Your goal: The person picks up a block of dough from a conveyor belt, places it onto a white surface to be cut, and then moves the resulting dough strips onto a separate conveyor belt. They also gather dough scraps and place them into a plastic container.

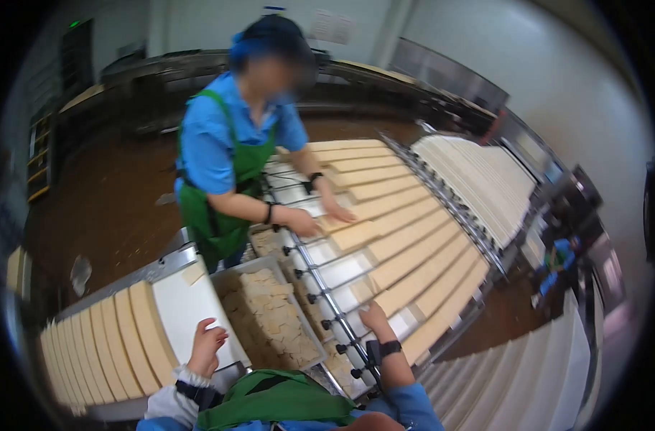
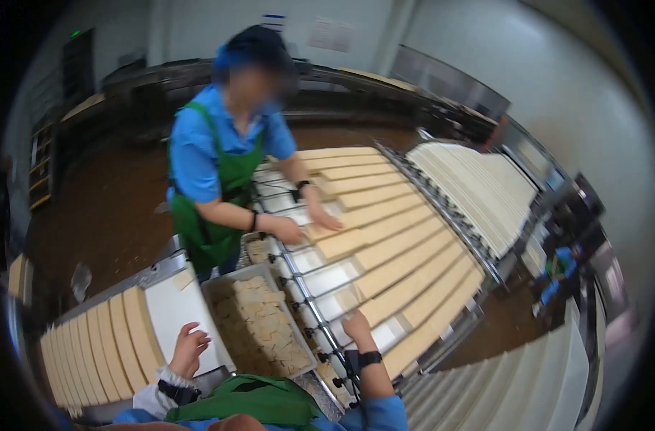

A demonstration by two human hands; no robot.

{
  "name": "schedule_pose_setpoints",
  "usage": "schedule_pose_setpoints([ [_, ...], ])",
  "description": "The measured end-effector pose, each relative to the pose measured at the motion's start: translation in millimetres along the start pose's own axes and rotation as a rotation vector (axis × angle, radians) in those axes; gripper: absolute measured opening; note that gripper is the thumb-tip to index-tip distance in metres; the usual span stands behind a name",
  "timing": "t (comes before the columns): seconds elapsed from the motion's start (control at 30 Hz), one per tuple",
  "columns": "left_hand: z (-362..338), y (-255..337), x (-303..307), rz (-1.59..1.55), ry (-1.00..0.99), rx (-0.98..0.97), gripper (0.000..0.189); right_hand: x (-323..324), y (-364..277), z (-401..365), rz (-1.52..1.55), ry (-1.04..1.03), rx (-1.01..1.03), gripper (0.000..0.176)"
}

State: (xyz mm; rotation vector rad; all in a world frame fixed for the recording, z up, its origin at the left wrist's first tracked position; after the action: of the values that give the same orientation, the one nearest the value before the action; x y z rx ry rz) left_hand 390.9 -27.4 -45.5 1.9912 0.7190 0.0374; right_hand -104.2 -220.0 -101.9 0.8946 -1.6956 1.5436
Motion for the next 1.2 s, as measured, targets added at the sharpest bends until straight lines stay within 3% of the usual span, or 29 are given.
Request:
schedule_pose_setpoints([
  [0.07,0,-1,7,-0.091,0.004,0.002,0.05,6,-12,-3,-0.039,-0.088,-0.118,0.053],
  [0.17,-7,5,17,-0.115,0.005,0.033,0.049,8,-40,-13,-0.191,-0.049,-0.214,0.044],
  [0.27,-17,-2,40,-0.136,0.073,0.026,0.05,3,-82,-31,-0.133,0.221,0.098,0.04],
  [0.4,-35,-21,71,-0.119,0.162,0.037,0.052,-20,-171,-45,-0.054,0.181,0.436,0.037],
  [0.57,-61,-60,114,-0.132,0.347,0.067,0.064,-96,-272,-56,0.02,-0.064,0.811,0.036],
  [0.77,-92,-83,157,-0.259,0.497,0.179,0.081,-202,-411,-105,0.126,-0.609,1.001,0.038],
  [0.9,-95,-92,178,-0.359,0.463,0.161,0.091,-300,-495,-123,0.113,-0.557,1.223,0.049],
  [0.97,-93,-89,188,-0.381,0.405,0.188,0.093,-348,-536,-125,-0.014,-0.605,1.172,0.063],
  [1.03,-91,-83,198,-0.37,0.321,0.238,0.095,-394,-564,-123,-0.106,-0.501,1.188,0.069],
  [1.2,-80,-93,226,-0.425,0.014,0.315,0.097,-441,-575,-119,-0.296,-0.462,1.115,0.076],
])
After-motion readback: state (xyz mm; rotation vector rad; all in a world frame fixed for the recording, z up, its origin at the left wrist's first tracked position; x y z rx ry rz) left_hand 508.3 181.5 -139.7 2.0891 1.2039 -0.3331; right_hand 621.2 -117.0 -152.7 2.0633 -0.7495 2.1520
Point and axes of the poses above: each hand's wrist, its own z-axis towards the middle knuckle, its own x-axis out of the back of the hand, y = z × x, the point moved 4 cm from there along z, towards the middle knuckle, and after that the axes turned 4 degrees about -y, right-handed, at the moved point
